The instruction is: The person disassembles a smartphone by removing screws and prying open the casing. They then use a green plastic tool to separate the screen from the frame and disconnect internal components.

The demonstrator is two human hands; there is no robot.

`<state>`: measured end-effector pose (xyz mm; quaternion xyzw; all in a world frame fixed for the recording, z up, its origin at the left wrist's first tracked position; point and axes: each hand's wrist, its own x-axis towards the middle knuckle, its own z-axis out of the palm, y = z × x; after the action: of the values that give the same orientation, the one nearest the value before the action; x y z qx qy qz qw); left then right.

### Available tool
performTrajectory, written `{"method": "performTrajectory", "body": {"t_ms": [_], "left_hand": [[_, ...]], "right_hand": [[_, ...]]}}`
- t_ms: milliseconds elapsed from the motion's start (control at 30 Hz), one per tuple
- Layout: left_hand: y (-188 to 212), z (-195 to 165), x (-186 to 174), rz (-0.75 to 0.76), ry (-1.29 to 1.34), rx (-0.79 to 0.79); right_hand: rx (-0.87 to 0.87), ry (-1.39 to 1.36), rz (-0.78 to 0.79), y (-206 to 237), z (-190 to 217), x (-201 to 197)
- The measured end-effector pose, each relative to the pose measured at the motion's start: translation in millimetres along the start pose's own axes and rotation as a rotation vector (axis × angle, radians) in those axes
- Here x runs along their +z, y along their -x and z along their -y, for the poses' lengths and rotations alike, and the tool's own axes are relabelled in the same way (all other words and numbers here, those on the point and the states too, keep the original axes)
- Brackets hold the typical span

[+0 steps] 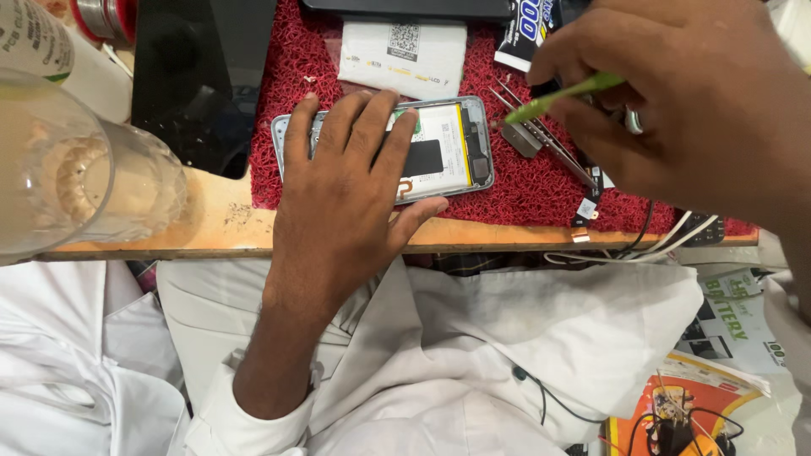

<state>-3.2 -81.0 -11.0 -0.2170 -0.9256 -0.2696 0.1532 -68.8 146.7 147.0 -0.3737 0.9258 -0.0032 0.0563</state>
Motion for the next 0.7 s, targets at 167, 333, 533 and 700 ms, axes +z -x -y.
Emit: {"method": "performTrajectory", "body": {"t_ms": [167,333,533,700], "left_hand": [[0,-1,0,-0.013,-0.018,0.007],[0,0,0,-0.005,-0.007,0.003],[0,0,1,-0.011,-0.013,0.009],[0,0,1,-0.005,-0.010,0.010]], "right_hand": [[0.014,-0.046,-0.008,3,6,5],[-0.019,-0.049,-0.017,3,7,8],[0.057,-0.090,0.029,0,11,9],[0.084,-0.075,0.054,-2,11,8]]}}
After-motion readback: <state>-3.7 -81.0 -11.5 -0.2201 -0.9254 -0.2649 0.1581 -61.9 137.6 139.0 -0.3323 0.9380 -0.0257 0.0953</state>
